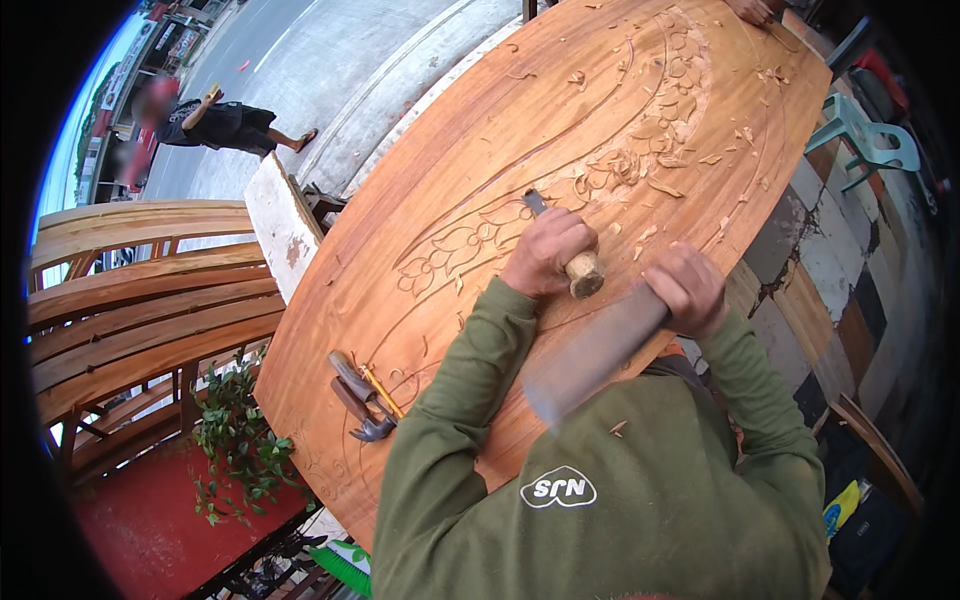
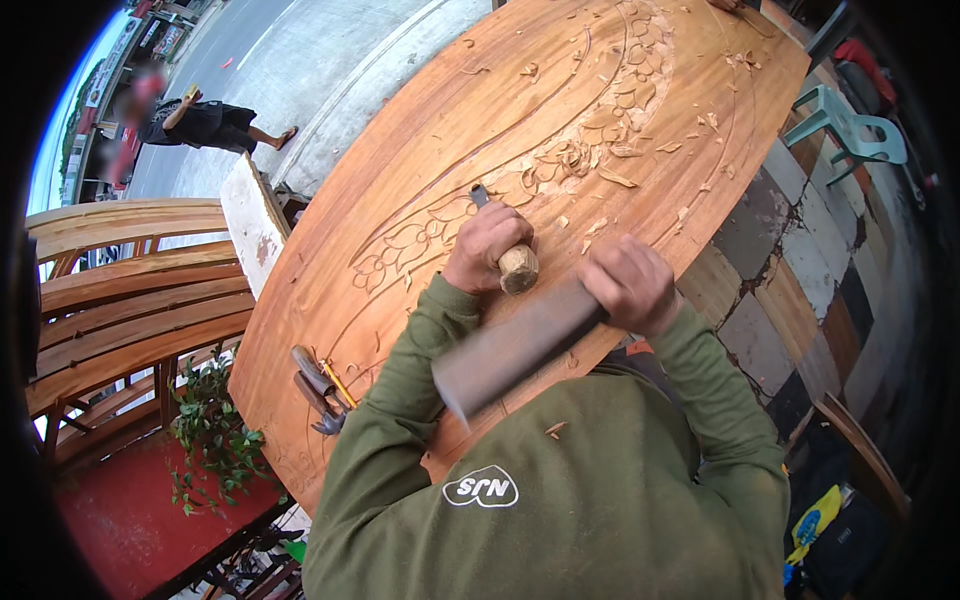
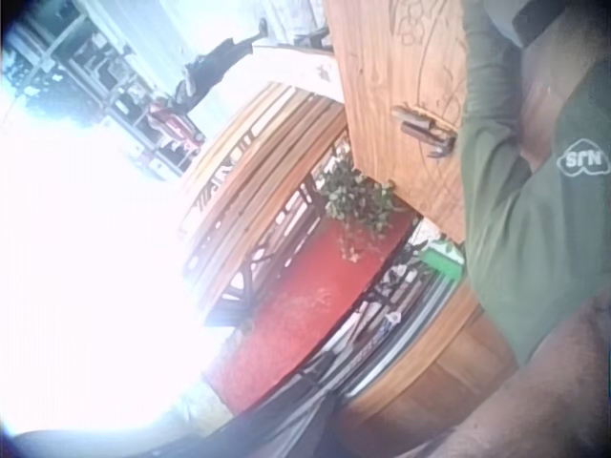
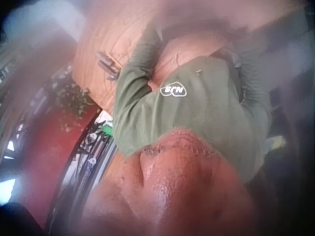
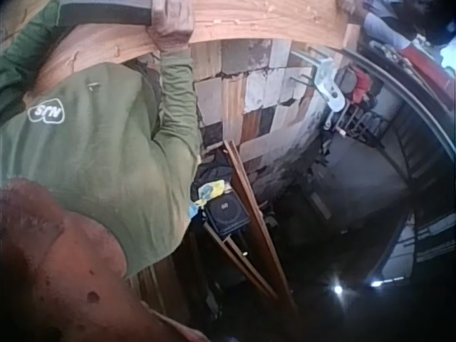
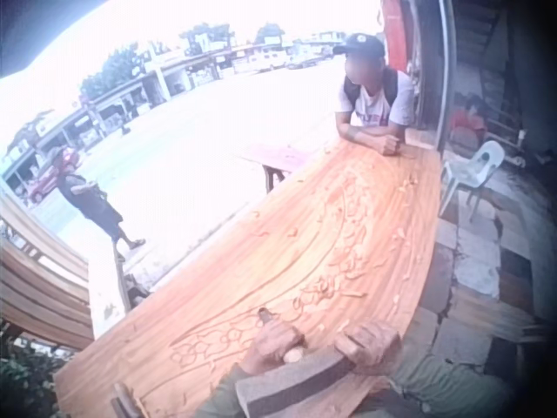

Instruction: The person carves a decorative floral design into a large wooden board using a chisel and a wooden mallet, striking the chisel with the mallet to remove wood shavings.

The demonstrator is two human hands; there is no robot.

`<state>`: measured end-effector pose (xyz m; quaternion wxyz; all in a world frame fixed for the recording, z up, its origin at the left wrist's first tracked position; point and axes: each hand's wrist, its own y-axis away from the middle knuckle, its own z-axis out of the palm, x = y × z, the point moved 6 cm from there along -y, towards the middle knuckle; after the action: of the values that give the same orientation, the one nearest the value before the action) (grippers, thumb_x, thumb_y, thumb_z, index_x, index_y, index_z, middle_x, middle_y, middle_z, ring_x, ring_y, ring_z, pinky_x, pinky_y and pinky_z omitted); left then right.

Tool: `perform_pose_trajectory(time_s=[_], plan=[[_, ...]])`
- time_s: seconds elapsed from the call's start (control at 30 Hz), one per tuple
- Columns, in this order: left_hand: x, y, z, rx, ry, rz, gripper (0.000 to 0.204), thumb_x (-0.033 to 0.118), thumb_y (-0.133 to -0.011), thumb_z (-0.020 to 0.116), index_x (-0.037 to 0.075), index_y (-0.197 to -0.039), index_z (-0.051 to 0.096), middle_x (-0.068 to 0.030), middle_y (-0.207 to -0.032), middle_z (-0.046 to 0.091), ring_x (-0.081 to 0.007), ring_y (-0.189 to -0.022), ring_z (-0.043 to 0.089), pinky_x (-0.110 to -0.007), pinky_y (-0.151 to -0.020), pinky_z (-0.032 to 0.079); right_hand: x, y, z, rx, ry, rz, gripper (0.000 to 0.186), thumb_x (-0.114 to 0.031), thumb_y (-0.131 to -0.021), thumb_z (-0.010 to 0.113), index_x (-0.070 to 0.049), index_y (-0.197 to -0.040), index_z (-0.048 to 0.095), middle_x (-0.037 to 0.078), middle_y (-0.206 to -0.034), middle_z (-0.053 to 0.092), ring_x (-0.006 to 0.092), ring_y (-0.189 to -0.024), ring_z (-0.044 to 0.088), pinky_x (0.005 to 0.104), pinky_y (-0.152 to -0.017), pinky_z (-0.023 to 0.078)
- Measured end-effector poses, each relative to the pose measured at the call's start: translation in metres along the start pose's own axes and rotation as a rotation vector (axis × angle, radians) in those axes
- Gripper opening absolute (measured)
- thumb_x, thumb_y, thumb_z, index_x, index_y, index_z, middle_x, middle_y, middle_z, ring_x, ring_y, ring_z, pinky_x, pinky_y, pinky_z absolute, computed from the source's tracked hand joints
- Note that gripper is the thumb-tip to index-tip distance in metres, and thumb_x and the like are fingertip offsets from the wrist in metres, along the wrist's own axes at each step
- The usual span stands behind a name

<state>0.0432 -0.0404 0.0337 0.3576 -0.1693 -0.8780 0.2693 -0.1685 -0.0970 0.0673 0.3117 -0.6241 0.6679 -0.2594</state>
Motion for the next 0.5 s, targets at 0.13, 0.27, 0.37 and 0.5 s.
perform_pose_trajectory(time_s=[0.13,0.27,0.37,0.5], plan=[[-0.001,-0.003,-0.007,0.003,0.023,-0.023,0.022,0.013,-0.077,0.082,0.010,-0.089,0.064,-0.0079,-0.080,0.058,-0.0300,-0.075,0.059,-0.042,-0.066,0.047,0.003,-0.018,-0.002,-0.161,0.005,0.110,0.054,-0.012,-0.079,0.080,-0.011,-0.127,0.055,0.011,-0.102,0.065,0.0323,-0.087,0.070,0.0435,-0.076,0.061],[-0.001,0.001,-0.004,-0.027,0.008,0.001,0.022,0.013,-0.076,0.082,0.010,-0.088,0.064,-0.0082,-0.080,0.057,-0.0296,-0.075,0.059,-0.042,-0.066,0.047,-0.003,-0.012,-0.005,0.055,-0.029,-0.015,0.056,-0.013,-0.079,0.080,-0.011,-0.128,0.055,0.010,-0.102,0.065,0.0313,-0.085,0.069,0.0435,-0.072,0.059],[0.000,0.001,-0.001,-0.038,0.002,0.008,0.021,0.012,-0.076,0.082,0.010,-0.088,0.064,-0.0079,-0.080,0.057,-0.0293,-0.075,0.059,-0.041,-0.066,0.047,0.012,-0.013,0.008,-0.137,0.006,0.057,0.050,-0.014,-0.082,0.079,-0.010,-0.127,0.056,0.009,-0.102,0.065,0.0296,-0.086,0.071,0.0434,-0.077,0.062],[-0.001,0.004,-0.005,-0.060,-0.014,-0.003,0.020,0.014,-0.079,0.082,0.010,-0.087,0.064,-0.0078,-0.080,0.058,-0.0287,-0.075,0.060,-0.041,-0.067,0.048,-0.006,-0.014,-0.002,0.008,-0.032,-0.054,0.053,-0.012,-0.081,0.078,-0.010,-0.129,0.055,0.010,-0.102,0.064,0.0290,-0.081,0.069,0.0431,-0.072,0.059]])
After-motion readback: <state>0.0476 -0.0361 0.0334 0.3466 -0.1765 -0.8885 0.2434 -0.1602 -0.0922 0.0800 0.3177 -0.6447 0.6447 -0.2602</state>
